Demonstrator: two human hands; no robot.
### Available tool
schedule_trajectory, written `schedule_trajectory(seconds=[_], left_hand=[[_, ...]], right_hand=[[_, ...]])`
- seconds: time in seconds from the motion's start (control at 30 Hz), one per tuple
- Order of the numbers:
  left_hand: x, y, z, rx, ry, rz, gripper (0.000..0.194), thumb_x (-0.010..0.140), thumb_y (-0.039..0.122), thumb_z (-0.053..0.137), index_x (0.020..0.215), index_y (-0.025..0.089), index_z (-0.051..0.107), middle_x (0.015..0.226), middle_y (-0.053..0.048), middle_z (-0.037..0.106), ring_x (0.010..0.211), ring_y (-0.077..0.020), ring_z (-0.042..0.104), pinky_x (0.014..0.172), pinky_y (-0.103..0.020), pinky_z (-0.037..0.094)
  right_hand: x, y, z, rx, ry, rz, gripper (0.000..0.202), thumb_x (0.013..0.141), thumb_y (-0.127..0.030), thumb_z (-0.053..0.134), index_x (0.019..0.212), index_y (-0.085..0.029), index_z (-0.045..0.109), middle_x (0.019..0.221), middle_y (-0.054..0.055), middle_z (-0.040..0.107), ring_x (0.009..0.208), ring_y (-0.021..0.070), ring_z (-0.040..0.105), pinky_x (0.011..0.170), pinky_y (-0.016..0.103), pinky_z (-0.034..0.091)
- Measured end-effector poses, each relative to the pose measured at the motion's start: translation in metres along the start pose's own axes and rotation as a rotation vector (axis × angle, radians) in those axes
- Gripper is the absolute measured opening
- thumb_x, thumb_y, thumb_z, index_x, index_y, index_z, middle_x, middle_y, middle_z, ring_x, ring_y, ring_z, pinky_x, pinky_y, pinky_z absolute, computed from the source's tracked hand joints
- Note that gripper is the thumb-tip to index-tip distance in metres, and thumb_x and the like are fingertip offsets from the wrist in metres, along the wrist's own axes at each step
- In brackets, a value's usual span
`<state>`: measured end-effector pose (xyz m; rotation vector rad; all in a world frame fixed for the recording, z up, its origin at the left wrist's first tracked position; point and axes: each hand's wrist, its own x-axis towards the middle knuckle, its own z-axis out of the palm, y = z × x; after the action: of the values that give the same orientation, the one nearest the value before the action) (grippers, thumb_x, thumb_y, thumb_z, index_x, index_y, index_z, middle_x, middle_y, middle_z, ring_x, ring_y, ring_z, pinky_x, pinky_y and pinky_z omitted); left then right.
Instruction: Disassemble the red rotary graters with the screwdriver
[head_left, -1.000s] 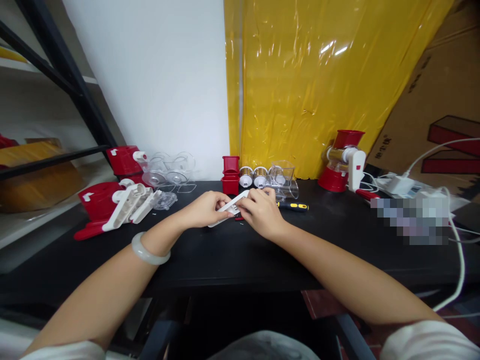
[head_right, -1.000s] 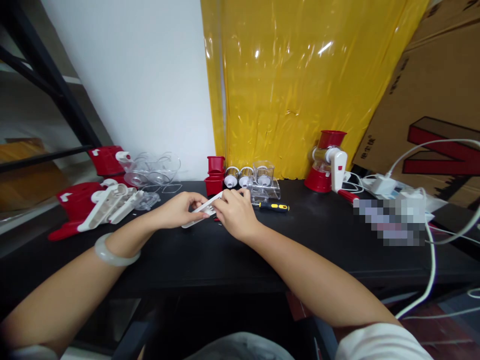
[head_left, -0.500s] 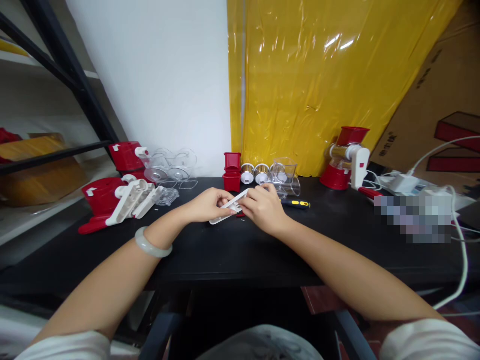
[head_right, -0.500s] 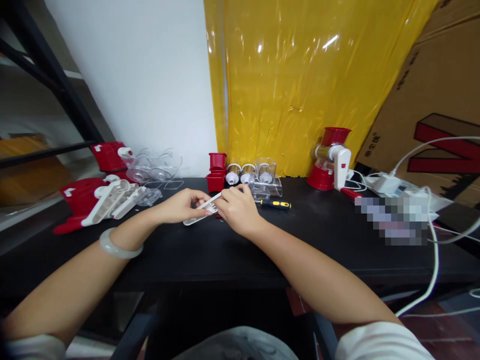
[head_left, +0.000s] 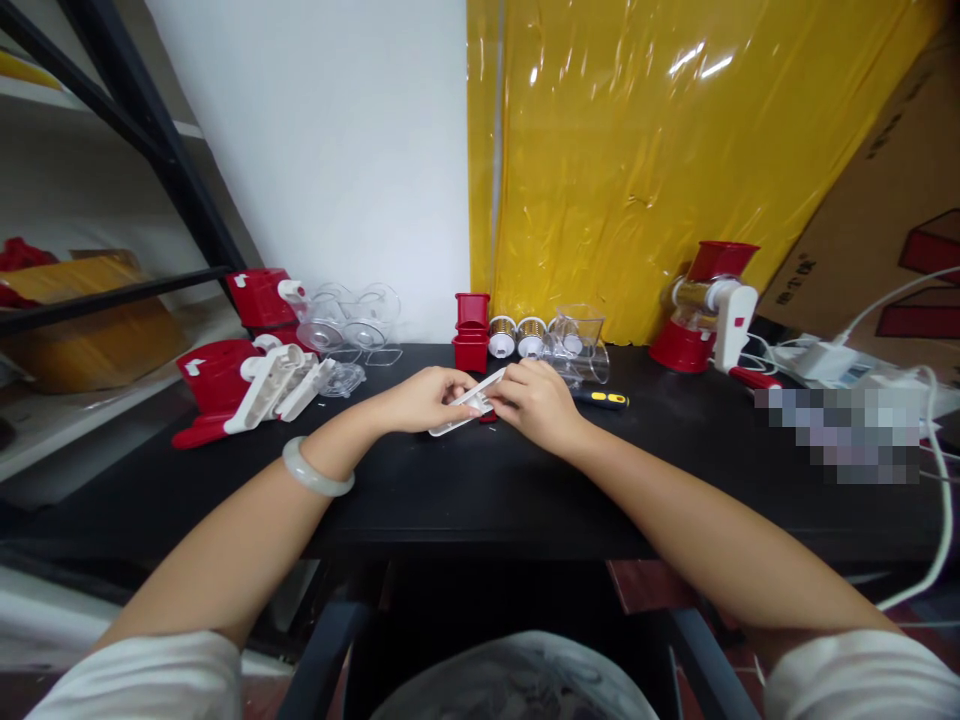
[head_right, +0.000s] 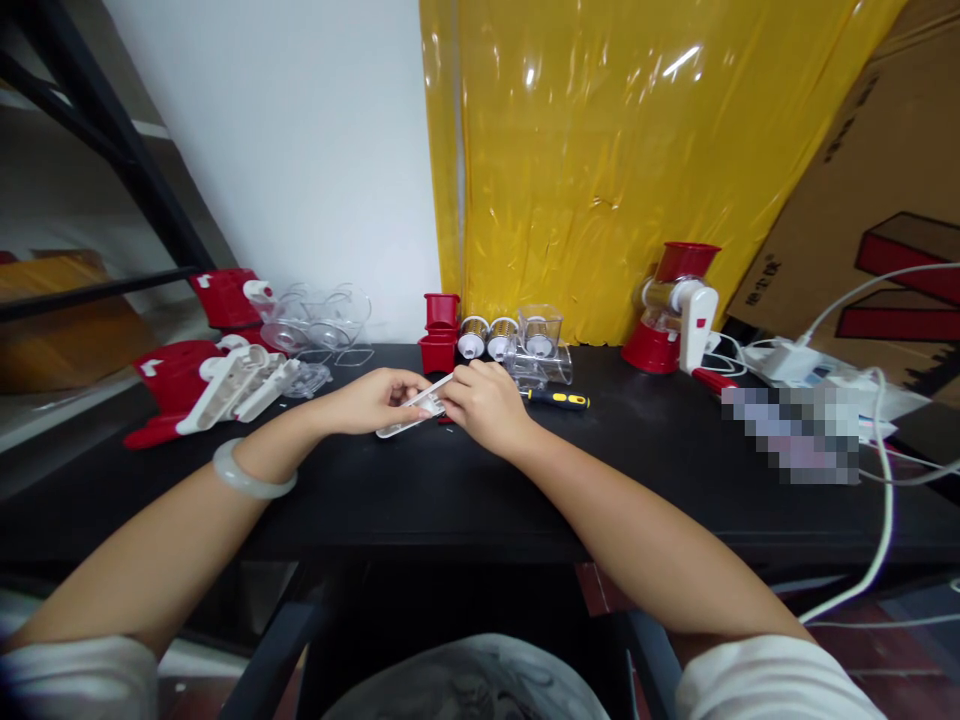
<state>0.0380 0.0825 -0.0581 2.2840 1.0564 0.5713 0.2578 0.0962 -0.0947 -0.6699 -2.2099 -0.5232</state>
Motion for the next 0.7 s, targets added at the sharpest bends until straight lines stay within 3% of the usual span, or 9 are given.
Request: schedule_trajectory(seconds=[0.4,0.57,0.7], left_hand=[[0.0009,0.0014,0.004,0.012,0.04,-0.072,0.038,0.075,0.045,0.067,0.097,0.014,0.066,0.073,-0.002,0.063,0.06,-0.0121,0.056,0.053,-0.02,0.04],[0.0022,0.0019,0.0084,0.112,0.143,-0.09,0.027,0.073,0.039,0.067,0.086,0.015,0.068,0.068,0.001,0.061,0.057,-0.0104,0.053,0.052,-0.019,0.038],[0.0023,0.0028,0.0092,0.131,0.153,-0.085,0.023,0.073,0.036,0.066,0.083,0.016,0.068,0.066,0.001,0.061,0.058,-0.0103,0.054,0.053,-0.019,0.038]], right_hand=[[-0.0024,0.0021,0.0064,0.117,0.004,0.047,0.018,0.092,-0.027,0.057,0.086,-0.021,0.073,0.078,0.006,0.062,0.074,0.0187,0.047,0.069,0.031,0.039],[-0.0032,0.0001,0.0073,0.117,-0.03,0.047,0.02,0.093,-0.029,0.057,0.086,-0.021,0.073,0.078,0.006,0.062,0.076,0.0191,0.048,0.07,0.031,0.04],[-0.0035,-0.0001,0.0083,0.151,-0.041,0.054,0.019,0.092,-0.028,0.057,0.087,-0.02,0.073,0.078,0.006,0.062,0.077,0.0189,0.048,0.07,0.031,0.04]])
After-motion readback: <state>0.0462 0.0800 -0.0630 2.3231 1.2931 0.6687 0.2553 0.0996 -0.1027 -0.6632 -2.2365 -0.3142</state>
